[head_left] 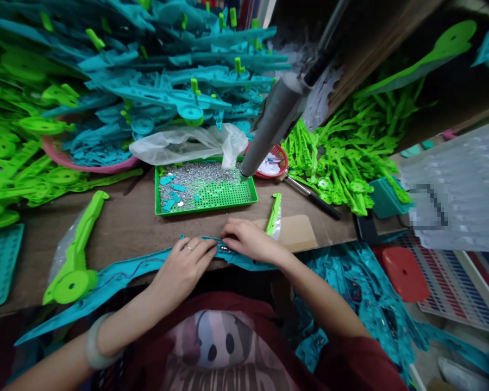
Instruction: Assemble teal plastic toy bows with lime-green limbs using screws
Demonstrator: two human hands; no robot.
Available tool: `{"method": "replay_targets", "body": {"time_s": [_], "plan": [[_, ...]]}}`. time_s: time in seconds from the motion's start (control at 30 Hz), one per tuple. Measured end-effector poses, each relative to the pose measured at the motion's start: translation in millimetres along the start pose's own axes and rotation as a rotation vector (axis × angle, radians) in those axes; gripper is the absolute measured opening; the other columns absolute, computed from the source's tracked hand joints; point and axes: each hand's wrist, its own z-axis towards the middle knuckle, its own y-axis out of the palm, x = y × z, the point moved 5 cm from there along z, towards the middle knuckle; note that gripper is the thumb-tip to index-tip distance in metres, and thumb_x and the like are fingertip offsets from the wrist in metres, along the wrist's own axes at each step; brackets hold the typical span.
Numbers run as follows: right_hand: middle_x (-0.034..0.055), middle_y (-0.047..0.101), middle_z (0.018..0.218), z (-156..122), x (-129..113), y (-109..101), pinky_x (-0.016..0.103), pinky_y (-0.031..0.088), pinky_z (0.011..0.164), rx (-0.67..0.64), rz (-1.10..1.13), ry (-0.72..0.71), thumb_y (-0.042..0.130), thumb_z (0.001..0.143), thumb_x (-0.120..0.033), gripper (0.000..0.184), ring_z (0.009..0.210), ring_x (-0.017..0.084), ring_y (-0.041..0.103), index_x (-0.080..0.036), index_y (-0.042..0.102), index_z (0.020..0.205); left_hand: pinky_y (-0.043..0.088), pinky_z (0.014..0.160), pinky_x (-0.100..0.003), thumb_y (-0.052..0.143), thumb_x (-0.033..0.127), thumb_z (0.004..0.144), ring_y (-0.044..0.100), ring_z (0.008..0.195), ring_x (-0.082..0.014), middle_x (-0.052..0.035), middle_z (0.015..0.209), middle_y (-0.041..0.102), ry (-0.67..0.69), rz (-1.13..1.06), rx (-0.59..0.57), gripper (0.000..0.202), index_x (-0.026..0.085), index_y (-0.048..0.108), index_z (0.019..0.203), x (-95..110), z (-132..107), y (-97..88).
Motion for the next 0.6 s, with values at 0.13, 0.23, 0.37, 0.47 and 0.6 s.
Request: {"method": "replay_targets", "body": {"time_s": [0.13,0.23,0.37,0.47,0.6], "plan": [[0.009,0.062,0.096,1.0,-8.2,1.3,0.032,0.043,0.077,-0.002,-0.282,-0.104,0.056,0.098,-0.016,0.011,0.09,0.022,0.056,-0.012,0.064,0.092,0.041,0.089,-0.043,0.046,0.008,0.098,0.058,0.101,-0.0274,-0.0138,0.122,0.068,0.006,0.026,0.022,0.029,0.009,0.068,0.117,1.3,0.8,-2.0],[0.0121,0.061,0.101,-4.3,-11.3,4.7,0.034,0.044,0.077,-0.013,-0.423,-0.139,0.051,0.101,-0.018,0.013,0.093,0.024,0.055,-0.011,0.062,0.097,0.041,0.089,-0.043,0.045,0.008,0.098,0.058,0.103,-0.0267,-0.0119,0.123,0.068,0.016,0.031,0.022,0.029,0.009,0.068,0.117,2.1,0.4,-1.0],[0.01,0.059,0.1,-9.3,-6.2,1.6,0.033,0.045,0.079,-0.064,-0.343,-0.108,0.049,0.102,-0.02,0.014,0.091,0.022,0.055,-0.013,0.06,0.098,0.041,0.088,-0.043,0.046,0.008,0.099,0.057,0.101,-0.0256,-0.0095,0.124,0.069,0.013,0.024,0.004,0.029,0.01,0.067,0.119,0.7,-0.5,1.5],[0.0072,0.058,0.1,-12.5,-3.3,-5.6,0.031,0.045,0.083,-0.104,-0.187,-0.125,0.049,0.102,-0.017,0.014,0.093,0.02,0.055,-0.014,0.061,0.097,0.04,0.088,-0.041,0.047,0.009,0.099,0.057,0.1,-0.0238,-0.0081,0.123,0.07,0.008,-0.023,0.005,0.027,0.012,0.068,0.118,-1.9,0.3,1.2],[0.006,0.058,0.098,-20.3,-0.2,-8.5,0.029,0.043,0.081,-0.132,-0.138,-0.15,0.051,0.1,-0.012,0.015,0.091,0.018,0.056,-0.015,0.065,0.099,0.039,0.086,-0.039,0.048,0.01,0.1,0.057,0.097,-0.0227,-0.0084,0.118,0.072,0.001,-0.063,0.005,0.026,0.013,0.068,0.116,-4.1,2.0,0.1]]}}
